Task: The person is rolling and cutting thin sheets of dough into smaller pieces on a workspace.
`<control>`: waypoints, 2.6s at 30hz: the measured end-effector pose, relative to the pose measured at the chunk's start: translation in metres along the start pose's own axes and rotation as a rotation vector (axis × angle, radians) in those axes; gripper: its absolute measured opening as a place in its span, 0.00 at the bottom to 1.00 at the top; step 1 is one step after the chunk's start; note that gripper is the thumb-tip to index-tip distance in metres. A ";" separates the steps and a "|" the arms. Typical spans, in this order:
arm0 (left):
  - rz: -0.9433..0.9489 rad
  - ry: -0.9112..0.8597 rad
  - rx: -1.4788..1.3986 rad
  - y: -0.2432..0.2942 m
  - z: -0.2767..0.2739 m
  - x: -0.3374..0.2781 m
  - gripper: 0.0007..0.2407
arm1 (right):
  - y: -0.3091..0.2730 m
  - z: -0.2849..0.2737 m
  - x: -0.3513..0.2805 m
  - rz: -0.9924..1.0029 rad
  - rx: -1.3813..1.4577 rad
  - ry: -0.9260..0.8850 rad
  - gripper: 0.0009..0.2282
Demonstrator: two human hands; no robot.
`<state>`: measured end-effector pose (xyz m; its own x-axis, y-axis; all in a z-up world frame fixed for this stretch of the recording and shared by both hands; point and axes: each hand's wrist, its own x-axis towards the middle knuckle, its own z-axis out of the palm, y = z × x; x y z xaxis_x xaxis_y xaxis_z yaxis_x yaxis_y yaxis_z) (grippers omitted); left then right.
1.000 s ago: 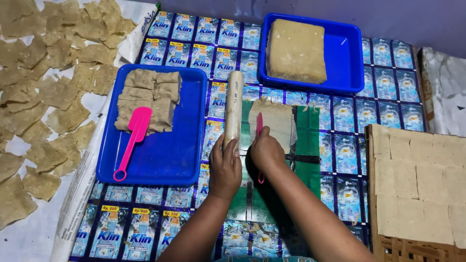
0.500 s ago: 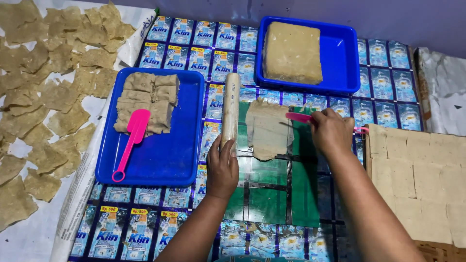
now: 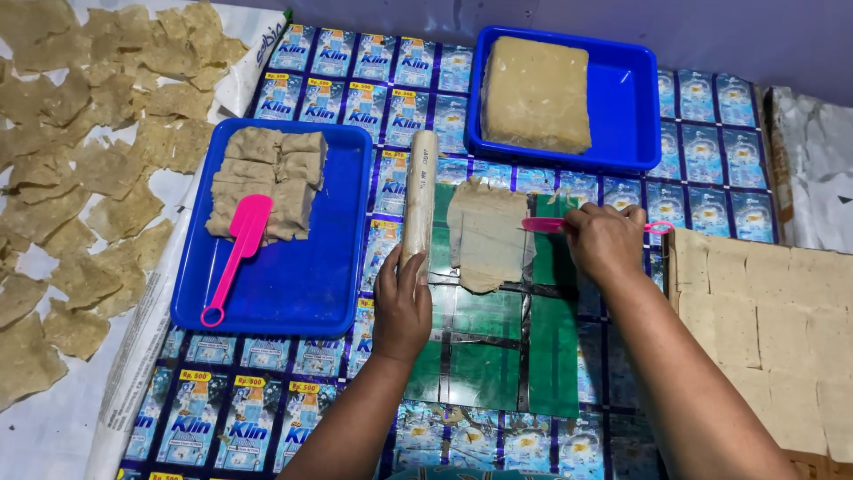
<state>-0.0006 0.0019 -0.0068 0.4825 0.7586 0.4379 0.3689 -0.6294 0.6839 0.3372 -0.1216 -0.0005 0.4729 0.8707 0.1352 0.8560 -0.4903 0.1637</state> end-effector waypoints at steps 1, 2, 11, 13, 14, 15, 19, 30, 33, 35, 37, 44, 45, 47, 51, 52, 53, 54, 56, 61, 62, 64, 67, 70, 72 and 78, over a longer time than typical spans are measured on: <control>-0.002 0.002 0.001 0.000 0.000 0.000 0.16 | -0.001 -0.002 0.001 -0.003 0.000 0.000 0.02; 0.003 0.009 0.000 0.000 0.001 0.001 0.16 | -0.002 -0.004 0.001 -0.009 -0.011 0.029 0.02; 0.022 0.040 0.019 -0.003 0.005 -0.002 0.16 | -0.010 -0.004 0.010 -0.070 -0.020 0.054 0.03; 0.023 0.043 0.018 -0.003 0.005 -0.001 0.16 | -0.015 -0.006 0.012 -0.075 -0.017 0.058 0.03; 0.027 0.044 0.020 -0.003 0.005 -0.002 0.16 | -0.016 -0.006 0.013 -0.083 -0.006 0.083 0.02; 0.032 0.044 0.023 -0.003 0.005 -0.002 0.16 | -0.018 -0.005 0.014 -0.091 0.005 0.108 0.02; 0.029 0.044 0.023 -0.003 0.005 -0.002 0.16 | -0.030 -0.009 0.018 -0.112 0.013 0.139 0.02; 0.009 0.018 0.009 -0.002 0.003 -0.001 0.15 | -0.058 -0.009 0.032 -0.188 0.119 0.184 0.04; 0.004 0.015 0.014 -0.001 0.003 -0.001 0.15 | -0.065 0.001 0.037 -0.203 0.101 0.210 0.04; -0.001 0.014 0.009 0.000 0.003 -0.001 0.15 | -0.071 0.004 0.041 -0.210 0.117 0.217 0.04; -0.005 0.014 0.003 -0.001 0.003 -0.001 0.15 | -0.079 0.002 0.044 -0.216 0.134 0.225 0.03; -0.016 0.002 0.009 -0.001 0.004 -0.001 0.15 | -0.094 -0.011 0.045 -0.223 0.175 0.268 0.03; -0.014 0.006 0.015 -0.002 0.004 -0.001 0.15 | -0.094 -0.015 0.043 -0.221 0.192 0.280 0.02; -0.006 0.010 0.019 -0.002 0.004 0.000 0.15 | -0.083 -0.019 0.034 -0.201 0.183 0.271 0.03; -0.003 0.005 0.011 -0.002 0.004 -0.002 0.15 | -0.050 -0.037 -0.004 -0.153 0.082 0.117 0.04; -0.004 0.003 0.008 -0.002 0.003 -0.002 0.15 | -0.045 -0.039 -0.014 -0.151 0.080 0.115 0.04; -0.003 0.006 0.011 -0.003 0.003 -0.002 0.15 | -0.039 -0.041 -0.024 -0.136 0.057 0.092 0.03; -0.001 0.009 0.014 -0.003 0.003 -0.001 0.15 | -0.033 -0.043 -0.034 -0.121 0.034 0.069 0.03; -0.001 0.007 0.011 -0.003 0.005 -0.002 0.16 | -0.028 -0.046 -0.045 -0.116 0.026 0.050 0.03; 0.002 0.003 0.015 -0.004 0.005 -0.003 0.16 | -0.021 -0.042 -0.058 -0.113 0.000 0.023 0.04; 0.006 0.008 0.017 -0.004 0.005 -0.003 0.16 | -0.020 -0.040 -0.058 -0.119 0.001 0.046 0.04; 0.009 0.012 0.018 -0.004 0.005 -0.003 0.16 | -0.019 -0.035 -0.059 -0.125 0.001 0.068 0.05; -0.002 0.017 0.011 -0.002 0.005 -0.003 0.15 | -0.020 -0.030 -0.058 -0.130 -0.008 0.095 0.05; -0.010 0.020 0.014 -0.001 0.005 -0.003 0.15 | -0.022 -0.027 -0.057 -0.123 0.006 0.113 0.05; -0.013 0.015 0.020 -0.001 0.005 -0.003 0.15 | -0.021 -0.020 -0.056 -0.140 -0.003 0.105 0.06; -0.002 0.022 0.034 -0.006 0.008 -0.004 0.16 | -0.041 -0.027 -0.051 -0.160 0.033 0.119 0.06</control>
<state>0.0020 0.0013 -0.0168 0.4640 0.7630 0.4500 0.3968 -0.6332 0.6645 0.2722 -0.1466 0.0124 0.3036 0.9259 0.2249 0.9257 -0.3425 0.1604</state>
